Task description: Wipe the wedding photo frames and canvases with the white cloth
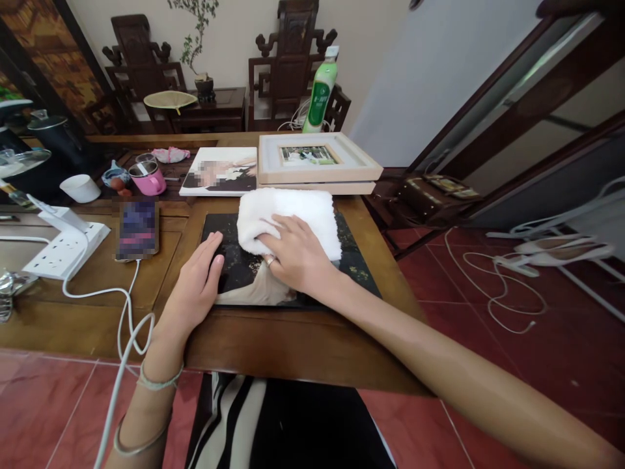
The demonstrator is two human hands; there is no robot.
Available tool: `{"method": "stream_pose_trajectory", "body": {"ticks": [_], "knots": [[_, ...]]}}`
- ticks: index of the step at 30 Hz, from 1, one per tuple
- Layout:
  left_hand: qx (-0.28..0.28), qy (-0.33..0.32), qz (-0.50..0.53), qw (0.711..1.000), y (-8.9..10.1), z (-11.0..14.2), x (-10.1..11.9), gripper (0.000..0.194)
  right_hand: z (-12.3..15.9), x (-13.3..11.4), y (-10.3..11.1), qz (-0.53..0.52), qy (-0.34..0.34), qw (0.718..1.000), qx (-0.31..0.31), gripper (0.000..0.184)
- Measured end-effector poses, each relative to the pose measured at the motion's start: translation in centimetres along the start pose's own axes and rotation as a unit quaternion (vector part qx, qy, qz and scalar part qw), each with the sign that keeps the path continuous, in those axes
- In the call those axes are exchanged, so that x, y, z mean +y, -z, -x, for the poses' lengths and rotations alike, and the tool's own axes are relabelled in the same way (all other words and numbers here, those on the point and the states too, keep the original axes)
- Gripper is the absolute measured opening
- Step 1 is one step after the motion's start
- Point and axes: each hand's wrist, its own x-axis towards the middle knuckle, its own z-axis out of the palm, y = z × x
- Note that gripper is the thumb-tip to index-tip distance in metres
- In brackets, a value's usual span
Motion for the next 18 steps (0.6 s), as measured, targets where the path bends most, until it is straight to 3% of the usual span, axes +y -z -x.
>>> {"method": "stream_pose_trajectory", "body": {"ticks": [5, 11, 18], "knots": [[0.048, -0.007, 0.026, 0.998, 0.0, -0.7, 0.2, 0.055, 1.4, -1.8, -0.2, -0.008, 0.079, 0.997, 0.0, 0.033], [0.044, 0.002, 0.061, 0.997, 2.4, -1.9, 1.8, 0.065, 3.3, -3.7, 2.9, -0.056, 0.208, 0.976, -0.019, 0.03], [0.029, 0.02, 0.053, 0.998, 3.9, -2.5, 1.8, 0.064, 6.2, -2.5, 4.7, -0.116, 0.276, 0.953, 0.045, 0.016]]}}
